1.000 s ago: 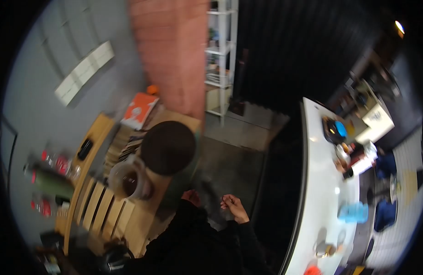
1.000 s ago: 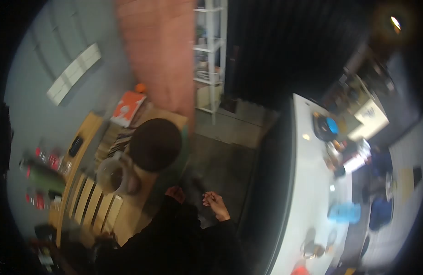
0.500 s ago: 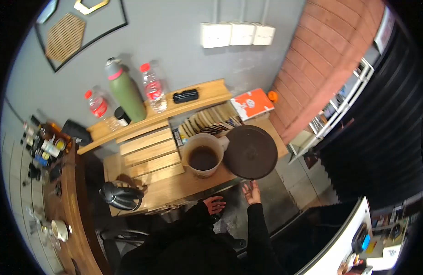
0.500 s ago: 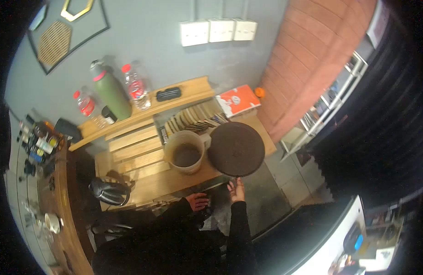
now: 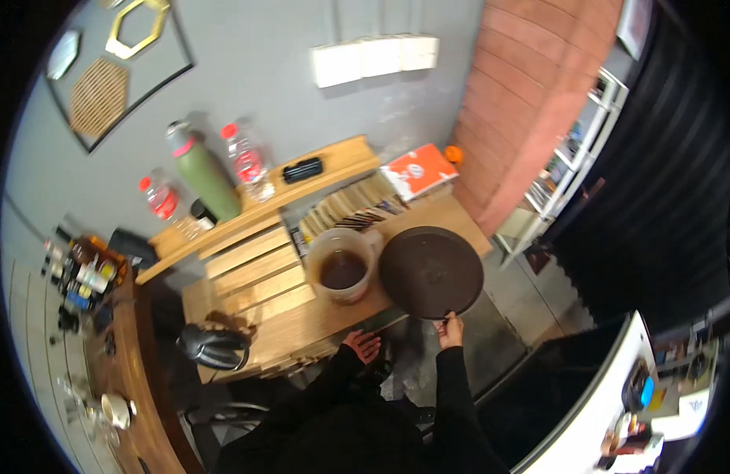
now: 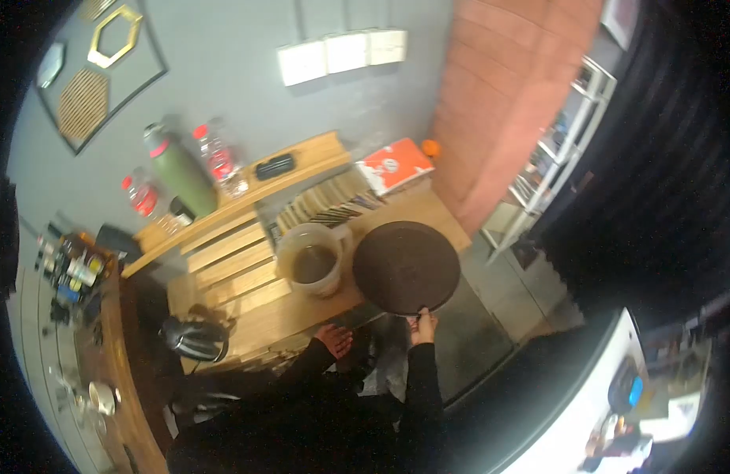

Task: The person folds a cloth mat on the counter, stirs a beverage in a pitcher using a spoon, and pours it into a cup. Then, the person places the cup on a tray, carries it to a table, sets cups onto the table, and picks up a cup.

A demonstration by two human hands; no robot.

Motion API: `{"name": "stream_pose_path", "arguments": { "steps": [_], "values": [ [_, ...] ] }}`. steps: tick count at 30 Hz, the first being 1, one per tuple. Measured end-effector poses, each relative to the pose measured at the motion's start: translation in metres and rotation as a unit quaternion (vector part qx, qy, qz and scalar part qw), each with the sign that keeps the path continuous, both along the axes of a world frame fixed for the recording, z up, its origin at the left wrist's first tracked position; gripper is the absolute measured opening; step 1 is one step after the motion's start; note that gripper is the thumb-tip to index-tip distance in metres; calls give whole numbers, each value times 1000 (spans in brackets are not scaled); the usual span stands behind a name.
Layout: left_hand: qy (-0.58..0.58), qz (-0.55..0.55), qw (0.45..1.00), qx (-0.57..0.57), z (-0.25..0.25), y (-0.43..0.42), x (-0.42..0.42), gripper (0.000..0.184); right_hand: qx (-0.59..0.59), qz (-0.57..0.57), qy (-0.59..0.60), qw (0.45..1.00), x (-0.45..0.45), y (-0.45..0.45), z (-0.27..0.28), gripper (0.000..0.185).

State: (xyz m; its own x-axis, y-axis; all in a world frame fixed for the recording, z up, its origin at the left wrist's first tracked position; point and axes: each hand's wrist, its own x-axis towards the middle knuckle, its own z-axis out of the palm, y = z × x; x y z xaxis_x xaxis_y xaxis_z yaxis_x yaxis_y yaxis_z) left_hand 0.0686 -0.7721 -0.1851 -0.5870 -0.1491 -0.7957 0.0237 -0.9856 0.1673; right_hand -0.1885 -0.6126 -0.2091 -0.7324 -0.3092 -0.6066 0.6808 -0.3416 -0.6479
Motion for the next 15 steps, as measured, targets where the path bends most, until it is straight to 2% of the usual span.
{"name": "stream_pose_path", "arguments": {
  "steps": [2,4,5,7,8,10,11,12,13,14,15],
  "values": [
    [14,-22,1000,15,17,6,-18,50,20,-21,58,998,25,33,39,9],
    [31,-9,999,32,40,15,-38,54,31,-59,71,995,42,81,50,9],
    [28,-53,998,29,40,19,-51,54,70,-67,98,990,57,103,69,10],
    [99,-123,987,22,30,34,-68,58,143,-111,124,976,100,142,108,18],
    [94,-180,979,22,24,46,-75,58,144,-166,112,969,116,164,106,18],
    [233,-223,946,-33,11,79,-84,55,175,-156,190,954,161,217,96,26],
    [230,-278,932,-22,12,95,-90,55,179,-246,184,935,189,236,88,31],
    [155,-311,933,-90,19,107,-96,52,112,-268,191,938,211,248,133,34],
    [87,-338,922,-167,22,118,-104,49,121,-289,185,931,233,260,157,36],
    [95,-384,904,-164,19,131,-112,49,132,-305,179,926,257,273,170,39],
    [162,-429,876,-150,12,142,-119,48,175,-322,175,914,282,284,174,43]
  ]
}}
